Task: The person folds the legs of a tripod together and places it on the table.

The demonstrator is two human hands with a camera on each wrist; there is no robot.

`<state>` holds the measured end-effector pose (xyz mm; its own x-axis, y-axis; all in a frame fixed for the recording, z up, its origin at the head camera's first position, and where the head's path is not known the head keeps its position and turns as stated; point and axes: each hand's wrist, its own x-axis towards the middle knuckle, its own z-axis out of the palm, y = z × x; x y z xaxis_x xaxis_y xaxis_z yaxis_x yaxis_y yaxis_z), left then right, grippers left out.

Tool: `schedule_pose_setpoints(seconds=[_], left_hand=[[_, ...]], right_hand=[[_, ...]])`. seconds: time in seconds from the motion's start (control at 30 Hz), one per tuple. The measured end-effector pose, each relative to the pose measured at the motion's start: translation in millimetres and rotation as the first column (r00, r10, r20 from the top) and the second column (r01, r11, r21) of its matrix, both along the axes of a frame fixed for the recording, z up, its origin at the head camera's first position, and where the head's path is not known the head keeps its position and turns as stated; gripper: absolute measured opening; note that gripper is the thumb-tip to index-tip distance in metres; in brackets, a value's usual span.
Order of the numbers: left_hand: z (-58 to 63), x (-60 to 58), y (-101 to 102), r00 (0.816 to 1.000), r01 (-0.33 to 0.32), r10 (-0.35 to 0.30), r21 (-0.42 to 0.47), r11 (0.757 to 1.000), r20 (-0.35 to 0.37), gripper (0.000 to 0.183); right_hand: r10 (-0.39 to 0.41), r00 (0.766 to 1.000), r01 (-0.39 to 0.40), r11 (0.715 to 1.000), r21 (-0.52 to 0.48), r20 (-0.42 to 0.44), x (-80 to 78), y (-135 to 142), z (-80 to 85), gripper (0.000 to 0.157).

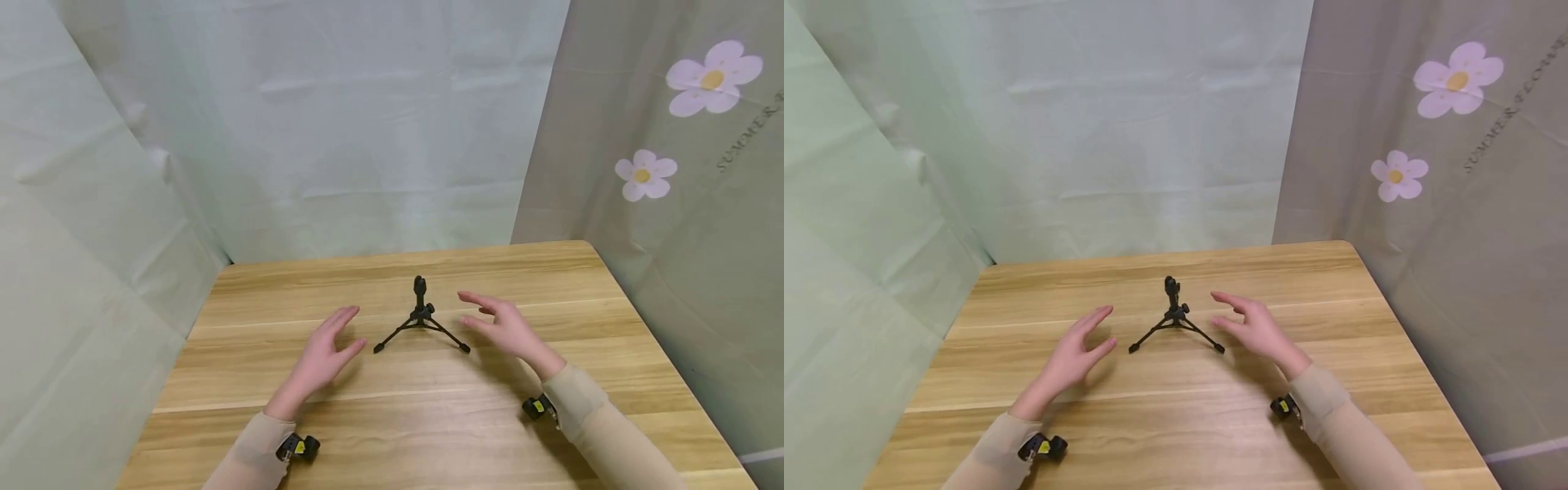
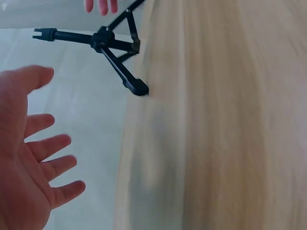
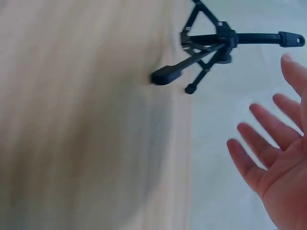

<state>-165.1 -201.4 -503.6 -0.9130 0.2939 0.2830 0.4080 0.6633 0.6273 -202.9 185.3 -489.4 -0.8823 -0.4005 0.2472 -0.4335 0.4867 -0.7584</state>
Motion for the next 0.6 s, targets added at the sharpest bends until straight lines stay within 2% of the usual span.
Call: schedule_pose_setpoints(seconds=[0.17, 0.33, 0.6], left_hand=[[3.0, -1.0, 8, 1.000, -0.010, 0.012, 0.099, 0.995, -0.017, 0.053], [0.8, -3.7, 17, 1.000, -0.023, 0.023, 0.126, 0.992, 0.001, 0.049], [-2.4, -11.7, 32, 0.999, -0.028, 0.023, 0.136, 0.990, 0.042, 0.046]], right_hand=[[0.065, 0.997, -0.062, 0.995, -0.082, 0.030, -9.2, -10, 12.7, 0.046], [0.114, 0.992, -0.108, 0.987, -0.119, 0.049, -19.6, -20, 23.1, 0.045], [0.145, 0.985, -0.129, 0.978, -0.166, 0.089, -37.5, -36, 38.5, 0.042]])
